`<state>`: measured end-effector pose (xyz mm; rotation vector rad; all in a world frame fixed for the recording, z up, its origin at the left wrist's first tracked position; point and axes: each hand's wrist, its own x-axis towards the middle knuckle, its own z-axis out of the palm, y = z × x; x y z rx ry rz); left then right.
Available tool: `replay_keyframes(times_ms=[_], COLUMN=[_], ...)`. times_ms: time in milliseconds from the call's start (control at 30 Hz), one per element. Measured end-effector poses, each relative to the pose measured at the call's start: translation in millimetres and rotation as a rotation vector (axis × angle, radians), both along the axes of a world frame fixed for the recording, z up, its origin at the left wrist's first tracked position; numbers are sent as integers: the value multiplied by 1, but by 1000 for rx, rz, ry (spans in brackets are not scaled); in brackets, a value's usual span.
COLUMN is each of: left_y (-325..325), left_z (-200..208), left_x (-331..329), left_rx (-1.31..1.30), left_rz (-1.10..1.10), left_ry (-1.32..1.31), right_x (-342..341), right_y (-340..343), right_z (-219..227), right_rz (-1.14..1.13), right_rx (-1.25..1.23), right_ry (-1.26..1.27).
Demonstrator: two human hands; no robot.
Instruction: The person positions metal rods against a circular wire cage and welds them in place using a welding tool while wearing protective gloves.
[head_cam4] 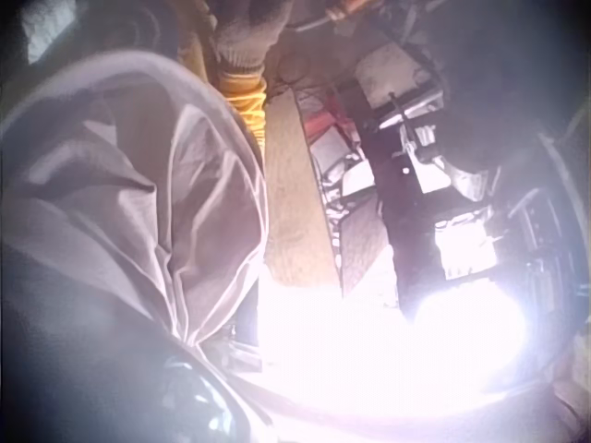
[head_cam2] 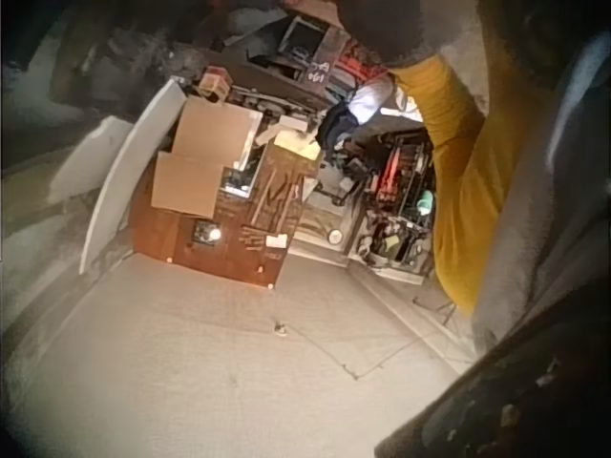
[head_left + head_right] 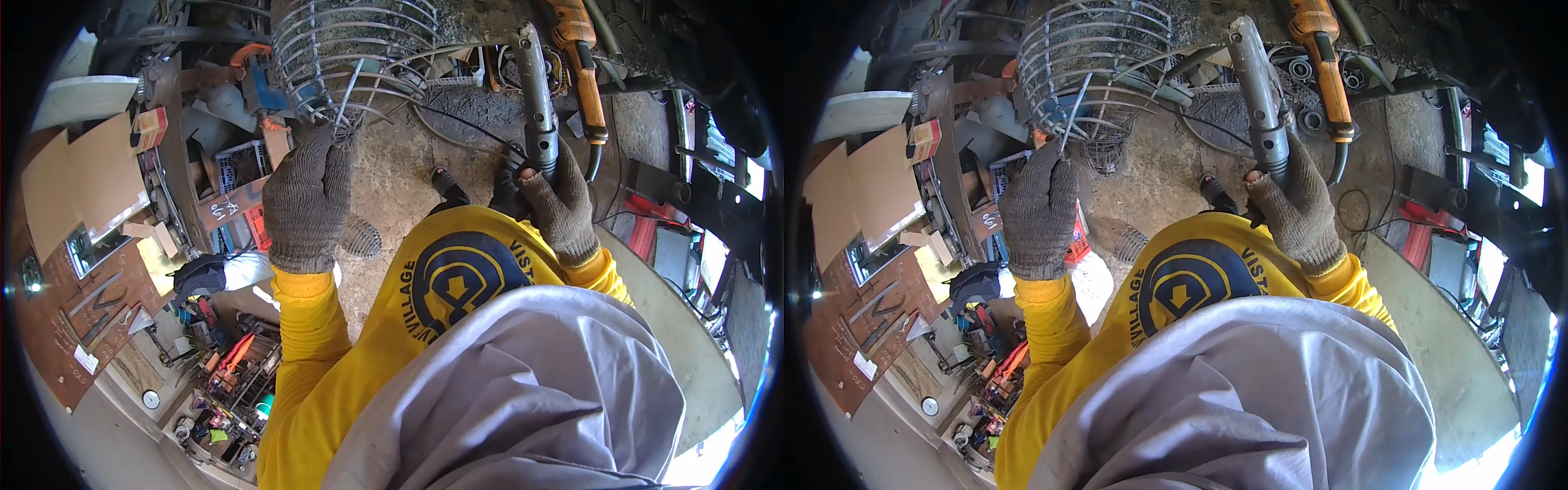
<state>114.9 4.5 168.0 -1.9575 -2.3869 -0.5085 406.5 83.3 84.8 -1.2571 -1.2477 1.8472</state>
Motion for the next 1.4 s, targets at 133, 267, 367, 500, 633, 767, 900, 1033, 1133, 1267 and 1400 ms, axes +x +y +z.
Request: replay_keyframes(times_ms=[133,267,367,500,633,767,900,1033,1133,1267,1400], left_y=[0,-1,1,0,-2,-1,1,0,0,-1,-1], left_z=[-1,0,-1,-2,-4,-2,0,0,-1,0,1], left_x=[-1,-2,-1,-3,-5,-3,-1,-2,-3,-3,-2], left_rx=[-32,-34,-10,-8,-11,-22,-33,-21,-25,-51,-67], left_rz=[-5,1,-6,-10,-28,-3,11,-5,-7,-3,8], left_ry=[-4,-6,-16,24,22,7,-18,-4,-4,-7,-11], right_x=[-1,-1,-2,-2,-3,-3,-3,-3,-2,-2,-2], right_y=[0,0,0,-1,-1,-1,-1,0,0,1,0], right_z=[2,0,-1,-4,-2,-3,-1,-1,-1,0,0], right_rz=[-12,-7,11,34,30,30,19,36,44,60,49], right_rx=[-25,-15,-10,-7,16,5,-8,10,15,27,5], right_ry=[10,17,37,63,24,22,33,42,26,13,19])
